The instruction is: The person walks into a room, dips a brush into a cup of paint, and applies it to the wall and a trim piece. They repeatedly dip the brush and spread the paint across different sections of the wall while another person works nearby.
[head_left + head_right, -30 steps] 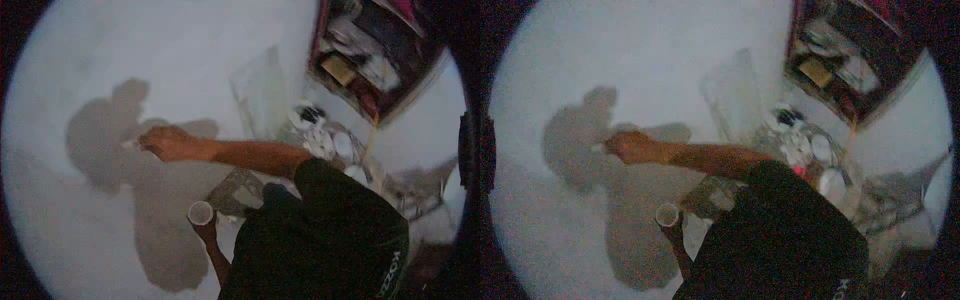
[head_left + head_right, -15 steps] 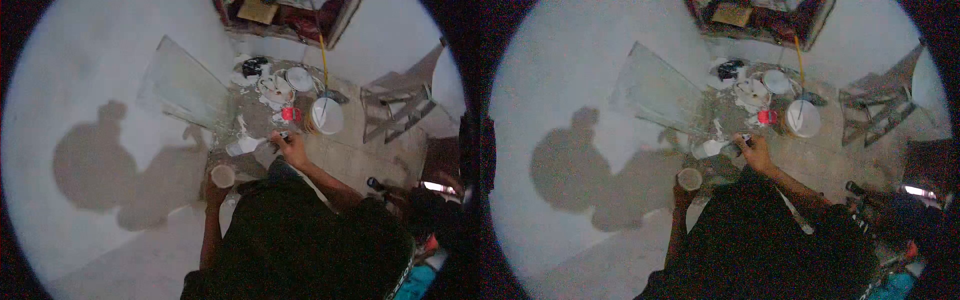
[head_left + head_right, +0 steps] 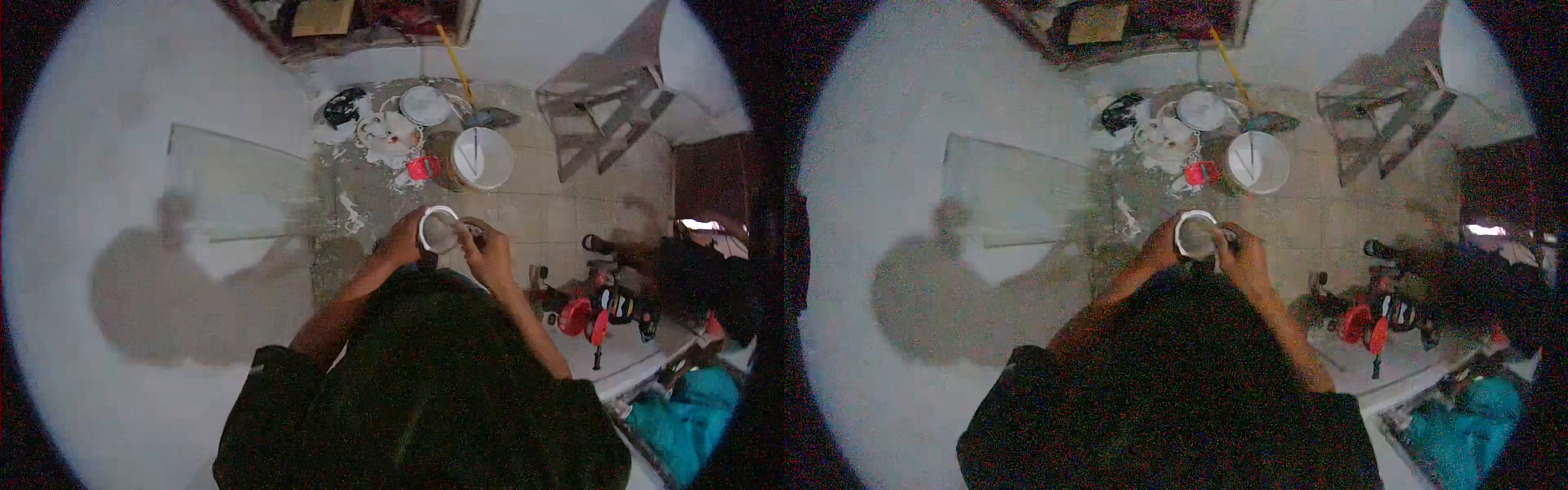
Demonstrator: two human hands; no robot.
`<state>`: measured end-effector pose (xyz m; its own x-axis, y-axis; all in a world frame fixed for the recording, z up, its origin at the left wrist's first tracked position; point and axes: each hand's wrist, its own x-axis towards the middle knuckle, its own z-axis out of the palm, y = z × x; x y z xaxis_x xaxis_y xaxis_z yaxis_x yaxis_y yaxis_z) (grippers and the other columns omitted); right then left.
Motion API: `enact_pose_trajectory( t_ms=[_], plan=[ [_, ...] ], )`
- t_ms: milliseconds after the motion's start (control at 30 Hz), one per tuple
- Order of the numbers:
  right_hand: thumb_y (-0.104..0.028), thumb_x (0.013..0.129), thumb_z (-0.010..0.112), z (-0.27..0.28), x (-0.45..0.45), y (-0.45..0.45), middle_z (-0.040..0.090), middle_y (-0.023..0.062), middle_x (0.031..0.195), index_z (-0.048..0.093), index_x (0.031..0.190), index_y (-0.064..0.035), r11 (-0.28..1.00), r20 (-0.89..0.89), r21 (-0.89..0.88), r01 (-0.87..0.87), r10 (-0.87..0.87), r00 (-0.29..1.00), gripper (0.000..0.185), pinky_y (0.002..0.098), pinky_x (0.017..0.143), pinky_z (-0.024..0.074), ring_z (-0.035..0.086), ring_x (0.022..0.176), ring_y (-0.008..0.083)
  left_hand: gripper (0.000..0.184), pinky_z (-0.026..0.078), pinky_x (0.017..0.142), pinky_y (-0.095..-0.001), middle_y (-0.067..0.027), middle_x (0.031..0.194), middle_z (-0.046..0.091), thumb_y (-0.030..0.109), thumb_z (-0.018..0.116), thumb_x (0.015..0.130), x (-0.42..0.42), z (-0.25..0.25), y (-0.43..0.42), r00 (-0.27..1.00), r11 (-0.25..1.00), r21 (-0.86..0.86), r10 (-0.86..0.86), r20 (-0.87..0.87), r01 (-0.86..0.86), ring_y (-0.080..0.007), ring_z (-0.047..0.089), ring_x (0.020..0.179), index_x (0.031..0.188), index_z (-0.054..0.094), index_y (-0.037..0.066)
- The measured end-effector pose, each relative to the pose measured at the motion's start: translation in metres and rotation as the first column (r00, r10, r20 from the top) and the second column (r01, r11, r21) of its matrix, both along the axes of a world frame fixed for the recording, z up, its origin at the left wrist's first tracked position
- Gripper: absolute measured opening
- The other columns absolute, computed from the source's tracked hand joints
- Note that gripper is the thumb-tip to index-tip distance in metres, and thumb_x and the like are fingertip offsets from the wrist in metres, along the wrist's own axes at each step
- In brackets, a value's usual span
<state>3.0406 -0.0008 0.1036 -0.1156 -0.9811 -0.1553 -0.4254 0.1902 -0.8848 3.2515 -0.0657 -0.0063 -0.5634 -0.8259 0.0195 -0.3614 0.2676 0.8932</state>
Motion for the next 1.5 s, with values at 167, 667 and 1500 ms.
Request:
enact_pose_trajectory(
  t_ms=[167,667,1500],
  plan=[
    [-0.025,0.101,0.065,0.01,-0.083,0.042,0.073,0.0122,0.092,0.054,0.141,-0.0044,0.945,0.0,0.231,0.231,-0.238,0.971,0.047,0.0323,0.071,0.0546,0.069,0.079,0.0189,0.096,0.046,0.109,-0.0475,-0.0246,0.135,0.06,0.032,0.094,0.063,-0.05,-0.029,-0.026,0.967,0.966,0.037,-0.256,-0.001,0.256,-0.0386,0.058,0.128,0.141,0.048,-0.001],
    [-0.021,0.097,0.063,0.246,-0.47,0.389,0.067,0.0092,0.113,0.05,0.147,-0.0133,0.587,-0.179,-0.045,0.809,-0.801,0.571,0.052,0.0406,0.085,0.0546,0.064,0.105,0.022,0.11,0.047,0.108,-0.048,-0.025,0.14,0.055,0.037,0.094,0.062,-0.045,0.043,-0.05,0.848,0.841,-0.123,-0.514,0.126,0.528,-0.042,0.056,0.128,0.149,0.038,-0.001],
    [-0.029,0.096,0.069,-0.311,0.071,0.497,0.072,0.0141,0.109,0.068,0.124,-0.005,0.321,-0.254,0.79,0.523,-0.604,0.755,0.037,0.0421,0.079,0.0576,0.07,0.089,0.0239,0.078,0.053,0.097,-0.0447,-0.0155,0.121,0.07,0.027,0.095,0.065,-0.239,0.012,0.031,0.596,0.589,0.122,-0.803,-0.025,0.799,-0.0333,0.068,0.112,0.131,0.057,0.008]
  ],
)
